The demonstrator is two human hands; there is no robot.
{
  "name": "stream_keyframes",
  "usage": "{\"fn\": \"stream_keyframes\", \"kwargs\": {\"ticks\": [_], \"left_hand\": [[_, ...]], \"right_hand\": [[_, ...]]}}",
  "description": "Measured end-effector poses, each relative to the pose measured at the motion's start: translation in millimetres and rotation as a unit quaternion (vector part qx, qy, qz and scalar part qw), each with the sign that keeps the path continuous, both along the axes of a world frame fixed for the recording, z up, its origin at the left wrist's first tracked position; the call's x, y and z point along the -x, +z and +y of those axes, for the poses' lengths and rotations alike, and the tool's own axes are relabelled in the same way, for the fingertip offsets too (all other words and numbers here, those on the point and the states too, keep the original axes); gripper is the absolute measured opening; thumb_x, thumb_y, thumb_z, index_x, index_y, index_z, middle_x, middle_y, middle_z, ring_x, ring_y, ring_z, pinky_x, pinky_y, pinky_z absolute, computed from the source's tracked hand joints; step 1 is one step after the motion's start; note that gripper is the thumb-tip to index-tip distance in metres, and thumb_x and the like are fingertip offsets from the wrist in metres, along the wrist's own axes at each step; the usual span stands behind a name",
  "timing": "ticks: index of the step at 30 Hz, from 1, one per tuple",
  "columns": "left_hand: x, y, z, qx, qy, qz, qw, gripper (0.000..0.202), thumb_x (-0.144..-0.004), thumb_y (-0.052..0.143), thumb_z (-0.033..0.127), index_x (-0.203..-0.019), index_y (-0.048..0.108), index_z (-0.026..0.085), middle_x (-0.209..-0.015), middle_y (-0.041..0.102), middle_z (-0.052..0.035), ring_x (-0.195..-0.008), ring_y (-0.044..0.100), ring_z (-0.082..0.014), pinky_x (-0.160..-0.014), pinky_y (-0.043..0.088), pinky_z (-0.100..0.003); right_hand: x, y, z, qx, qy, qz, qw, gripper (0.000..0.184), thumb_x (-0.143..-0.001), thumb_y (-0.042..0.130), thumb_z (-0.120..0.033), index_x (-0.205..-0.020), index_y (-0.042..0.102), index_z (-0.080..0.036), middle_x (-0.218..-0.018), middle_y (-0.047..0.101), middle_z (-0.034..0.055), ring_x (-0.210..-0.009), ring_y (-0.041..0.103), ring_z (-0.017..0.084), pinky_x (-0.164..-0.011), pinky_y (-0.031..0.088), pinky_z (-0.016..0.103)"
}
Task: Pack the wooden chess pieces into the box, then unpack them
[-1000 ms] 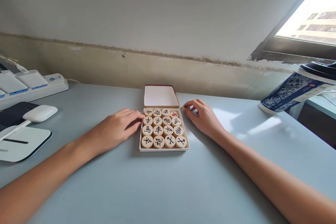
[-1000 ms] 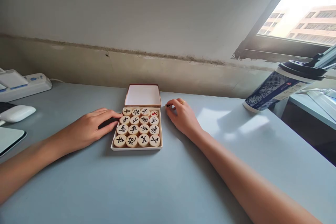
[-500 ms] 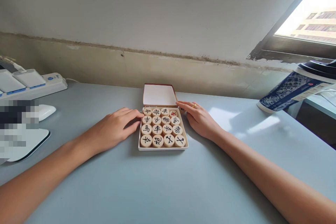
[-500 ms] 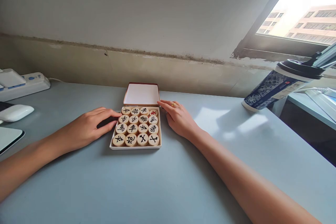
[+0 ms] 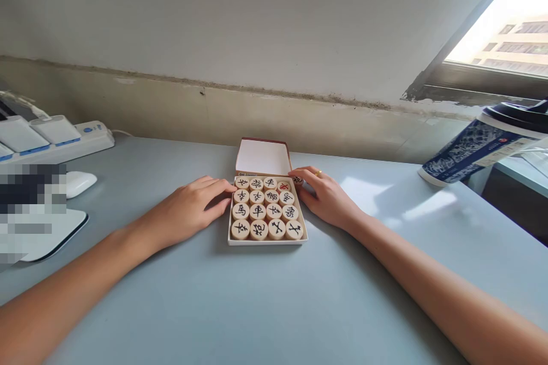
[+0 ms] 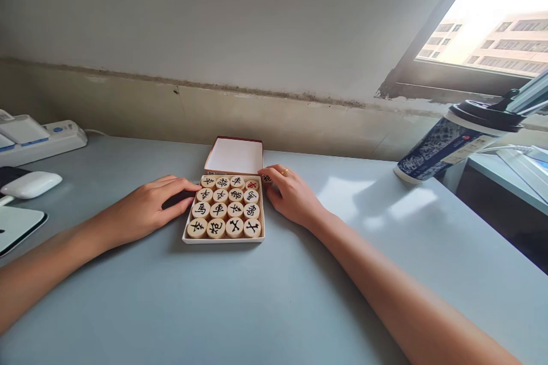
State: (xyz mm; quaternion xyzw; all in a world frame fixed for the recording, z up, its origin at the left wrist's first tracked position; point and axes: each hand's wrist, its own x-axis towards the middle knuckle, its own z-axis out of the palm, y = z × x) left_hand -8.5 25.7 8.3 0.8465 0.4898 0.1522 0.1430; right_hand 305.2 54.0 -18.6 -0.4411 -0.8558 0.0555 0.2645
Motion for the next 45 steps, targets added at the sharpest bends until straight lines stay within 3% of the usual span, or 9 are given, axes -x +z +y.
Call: {"fn": "stream_keyframes", "kwargs": {"ticks": [10,14,17,20,25,31,35,40,45], "left_hand": [[0,-2.0,-1,-0.014,-0.002,-0.001,1.000,0.036,-0.100,0.040,0.047,-0.117,0.065,0.028,-0.148,0.054,-0.0017,-0.112,0.069,-0.0257,-0.094,0.057,-0.037],[2,-4.8,2,-0.020,-0.003,-0.004,1.000,0.034,-0.100,0.041,0.046,-0.119,0.064,0.029,-0.158,0.046,-0.0005,-0.119,0.067,-0.0275,-0.101,0.055,-0.042],[2,-9.8,6,-0.029,-0.014,-0.010,0.999,0.042,-0.099,0.043,0.042,-0.138,0.055,0.030,-0.162,0.041,-0.0023,-0.134,0.057,-0.0278,-0.113,0.048,-0.045],[0,-13.8,8,-0.039,-0.028,-0.015,0.999,0.051,-0.098,0.044,0.034,-0.148,0.046,0.029,-0.161,0.043,-0.0042,-0.142,0.049,-0.0263,-0.120,0.041,-0.045],[-2,-13.0,6,-0.043,-0.020,-0.026,0.999,0.042,-0.098,0.044,0.036,-0.137,0.051,0.026,-0.156,0.049,-0.0065,-0.137,0.055,-0.0268,-0.118,0.044,-0.046],[-1,-11.7,4,-0.040,-0.011,-0.025,0.999,0.039,-0.096,0.045,0.040,-0.132,0.053,0.026,-0.155,0.051,-0.0070,-0.135,0.057,-0.0290,-0.116,0.046,-0.049],[0,-13.2,5,-0.039,-0.008,-0.021,0.999,0.038,-0.098,0.045,0.044,-0.131,0.055,0.029,-0.155,0.051,-0.0047,-0.133,0.059,-0.0282,-0.115,0.047,-0.047],[1,-14.6,4,-0.033,-0.005,-0.015,0.999,0.038,-0.098,0.045,0.044,-0.132,0.055,0.032,-0.157,0.049,-0.0030,-0.135,0.057,-0.0279,-0.115,0.047,-0.048],[2,-13.5,3,-0.031,-0.007,-0.011,0.999,0.036,-0.098,0.044,0.045,-0.130,0.054,0.032,-0.158,0.048,-0.0026,-0.136,0.056,-0.0272,-0.115,0.046,-0.048]], "right_hand": [[1,0.4,0,0.009,0.014,0.022,1.000,0.034,-0.098,0.046,-0.017,-0.128,0.060,-0.024,-0.133,0.066,0.0100,-0.117,0.065,0.028,-0.099,0.054,0.046],[2,17.2,-9,-0.011,-0.027,0.064,0.998,0.036,-0.101,0.039,-0.020,-0.129,0.060,-0.025,-0.136,0.061,0.0123,-0.124,0.058,0.030,-0.100,0.051,0.050],[7,36.4,-22,0.011,-0.030,0.077,0.997,0.031,-0.100,0.043,-0.024,-0.120,0.067,-0.025,-0.123,0.066,0.0115,-0.106,0.064,0.028,-0.085,0.056,0.044],[14,44.4,-32,0.082,-0.013,0.067,0.994,0.022,-0.095,0.060,-0.037,-0.108,0.075,-0.028,-0.105,0.072,0.0065,-0.080,0.066,0.022,-0.062,0.054,0.032],[20,29.1,-34,0.131,-0.044,0.099,0.985,0.019,-0.091,0.065,-0.037,-0.100,0.078,-0.026,-0.095,0.071,0.0066,-0.069,0.063,0.019,-0.058,0.053,0.031],[19,21.4,-33,0.121,-0.035,0.168,0.978,0.017,-0.092,0.063,-0.040,-0.094,0.071,-0.025,-0.101,0.072,0.0056,-0.080,0.067,0.019,-0.066,0.055,0.030],[0,15.3,-22,0.094,-0.105,0.200,0.970,0.027,-0.096,0.059,-0.049,-0.101,0.063,-0.023,-0.090,0.074,0.0057,-0.076,0.068,0.020,-0.063,0.053,0.031],[-23,0.9,-2,0.068,-0.185,0.154,0.968,0.022,-0.094,0.059,-0.043,-0.085,0.062,-0.024,-0.079,0.072,0.0042,-0.062,0.059,0.019,-0.056,0.044,0.030],[-22,-3.7,-2,0.037,-0.175,0.098,0.979,0.026,-0.099,0.046,-0.035,-0.087,0.066,-0.024,-0.090,0.071,0.0070,-0.079,0.062,0.024,-0.069,0.046,0.035]]}}
